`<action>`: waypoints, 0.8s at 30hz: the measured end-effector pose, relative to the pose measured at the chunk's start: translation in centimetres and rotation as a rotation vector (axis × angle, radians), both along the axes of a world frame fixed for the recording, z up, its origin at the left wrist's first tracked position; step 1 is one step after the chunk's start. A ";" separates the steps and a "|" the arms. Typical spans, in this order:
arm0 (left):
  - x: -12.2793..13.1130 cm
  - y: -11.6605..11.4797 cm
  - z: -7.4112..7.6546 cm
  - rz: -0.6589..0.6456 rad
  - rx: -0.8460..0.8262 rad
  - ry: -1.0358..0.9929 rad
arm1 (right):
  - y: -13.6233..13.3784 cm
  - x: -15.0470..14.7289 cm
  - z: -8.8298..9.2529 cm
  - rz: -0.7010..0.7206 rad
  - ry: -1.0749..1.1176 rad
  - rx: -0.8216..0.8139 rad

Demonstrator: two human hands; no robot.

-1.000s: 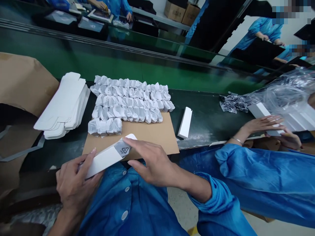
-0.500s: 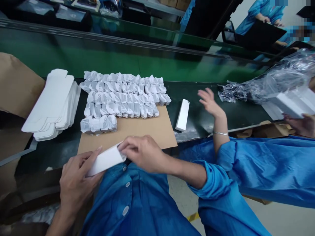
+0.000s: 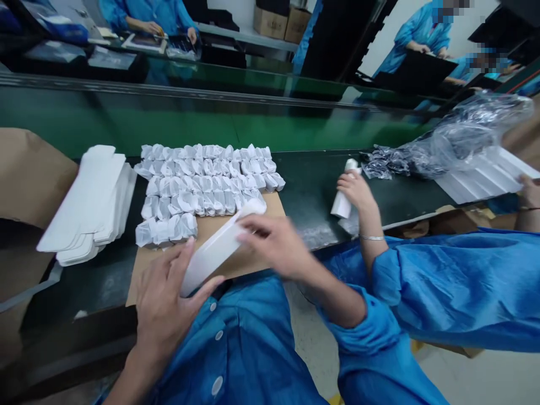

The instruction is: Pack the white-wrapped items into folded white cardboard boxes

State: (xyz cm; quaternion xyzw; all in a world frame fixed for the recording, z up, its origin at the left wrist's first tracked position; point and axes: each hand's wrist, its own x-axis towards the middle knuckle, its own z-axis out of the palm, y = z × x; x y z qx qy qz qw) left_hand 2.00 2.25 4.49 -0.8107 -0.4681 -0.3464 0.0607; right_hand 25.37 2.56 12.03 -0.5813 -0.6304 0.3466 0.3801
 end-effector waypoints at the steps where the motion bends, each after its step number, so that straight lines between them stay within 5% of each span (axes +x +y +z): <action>1: -0.7 1.0 0.6 0.014 -0.010 -0.046 | 0.7 2.4 1.3 -0.017 -0.052 0.021; 5: -7.1 7.9 2.3 0.398 -0.116 -0.153 | 5.1 14.3 4.4 -0.133 -0.451 -0.077; 8: -11.6 13.4 2.7 0.634 -0.445 -0.071 | 9.3 20.4 2.8 -0.085 -0.679 -0.160; 11: -12.8 16.4 2.4 0.655 -0.568 -0.067 | 11.6 21.0 0.5 -0.253 -0.886 0.005; 14: -12.4 17.0 2.2 0.678 -0.546 -0.128 | 11.1 16.6 -1.3 -0.381 -0.971 0.200; 17: -12.4 16.7 3.2 0.721 -0.452 -0.225 | 8.8 8.7 -2.5 -0.232 -0.929 0.314; 21: -10.1 14.0 4.6 0.634 -0.342 -0.398 | 6.0 -2.4 -3.4 0.009 -0.353 0.289; 24: -4.9 8.5 3.1 0.416 -0.400 -0.531 | 5.2 -7.9 -3.7 0.087 0.211 0.145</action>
